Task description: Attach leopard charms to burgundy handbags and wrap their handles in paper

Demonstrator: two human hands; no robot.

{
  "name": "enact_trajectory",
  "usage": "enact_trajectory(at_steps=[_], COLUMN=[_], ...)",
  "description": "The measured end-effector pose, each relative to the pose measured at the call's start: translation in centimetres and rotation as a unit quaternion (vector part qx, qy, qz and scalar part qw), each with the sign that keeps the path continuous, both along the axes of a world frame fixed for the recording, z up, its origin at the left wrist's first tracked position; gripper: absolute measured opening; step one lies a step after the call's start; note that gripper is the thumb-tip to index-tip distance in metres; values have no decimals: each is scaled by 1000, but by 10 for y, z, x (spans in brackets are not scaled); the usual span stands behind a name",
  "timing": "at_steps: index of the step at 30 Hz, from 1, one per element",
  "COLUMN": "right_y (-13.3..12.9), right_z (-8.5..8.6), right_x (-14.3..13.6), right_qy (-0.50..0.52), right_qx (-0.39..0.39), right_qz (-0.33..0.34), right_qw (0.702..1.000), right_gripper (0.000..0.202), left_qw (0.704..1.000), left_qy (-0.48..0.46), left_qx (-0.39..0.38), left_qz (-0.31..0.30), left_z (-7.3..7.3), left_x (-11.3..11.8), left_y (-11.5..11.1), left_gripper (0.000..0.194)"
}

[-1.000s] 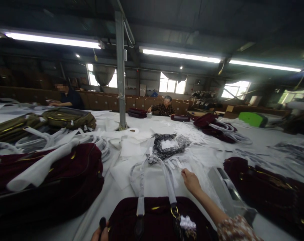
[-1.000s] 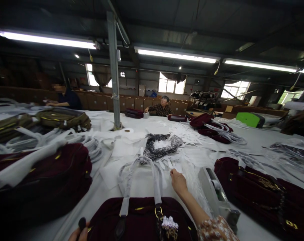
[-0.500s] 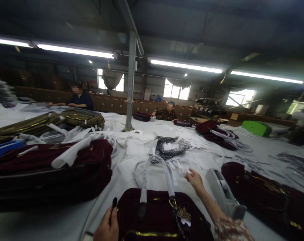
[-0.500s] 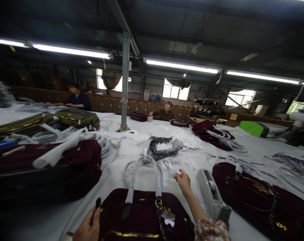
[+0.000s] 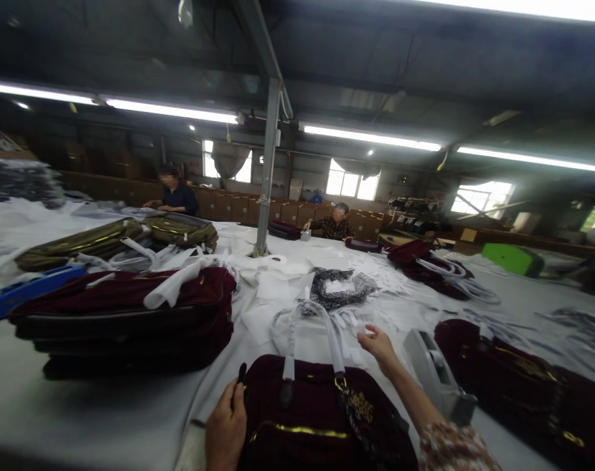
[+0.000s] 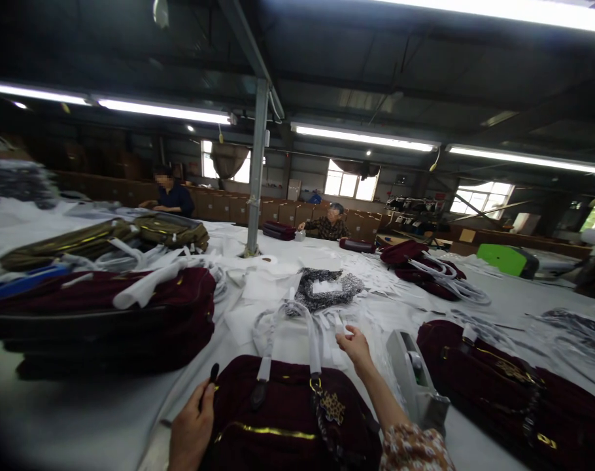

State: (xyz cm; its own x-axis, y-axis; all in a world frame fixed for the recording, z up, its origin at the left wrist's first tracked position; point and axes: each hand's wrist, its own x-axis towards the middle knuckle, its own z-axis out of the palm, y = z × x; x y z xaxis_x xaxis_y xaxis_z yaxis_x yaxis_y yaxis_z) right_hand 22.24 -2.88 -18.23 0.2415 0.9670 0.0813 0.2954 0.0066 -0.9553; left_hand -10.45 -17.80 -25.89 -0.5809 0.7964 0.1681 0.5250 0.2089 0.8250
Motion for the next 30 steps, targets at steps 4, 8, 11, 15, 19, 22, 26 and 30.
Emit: enact_trajectory(at_steps=[4, 8, 11, 15, 19, 22, 26, 30], right_y=[-17, -32, -42, -56, -64, -67, -65, -61], right_z=[9, 16, 17, 12, 2, -7, -17, -20], right_x=[-33, -67, -98, -147, -194, -218, -233, -235], right_qy=[44, 70, 89, 138, 176, 192, 205, 200], right_qx=[-5, -12, -25, -63, -88, -102, -100, -90], right_qz=[80, 143, 187, 248, 293, 300, 272, 264], right_qw=[996, 987, 978, 957, 936, 929, 935, 939], right_gripper=[29, 31, 27, 28, 32, 32, 33, 33], left_qw=[1000, 996, 993, 989, 986, 981, 977, 976], left_qy=[-24, -69, -92, -106, -120, -143, -167, -174], left_qx=[16, 45, 70, 94, 116, 124, 130, 125], left_qz=[-5, -19, -26, -30, -21, -26, -28, -30], left_z=[-2, -1, 3, 10, 11, 10, 11, 13], left_x=[0, 1, 2, 5, 6, 5, 4, 4], left_y=[-1, -2, -4, -8, -8, -8, -9, -9], left_gripper=[36, 37, 36, 32, 29, 29, 30, 31])
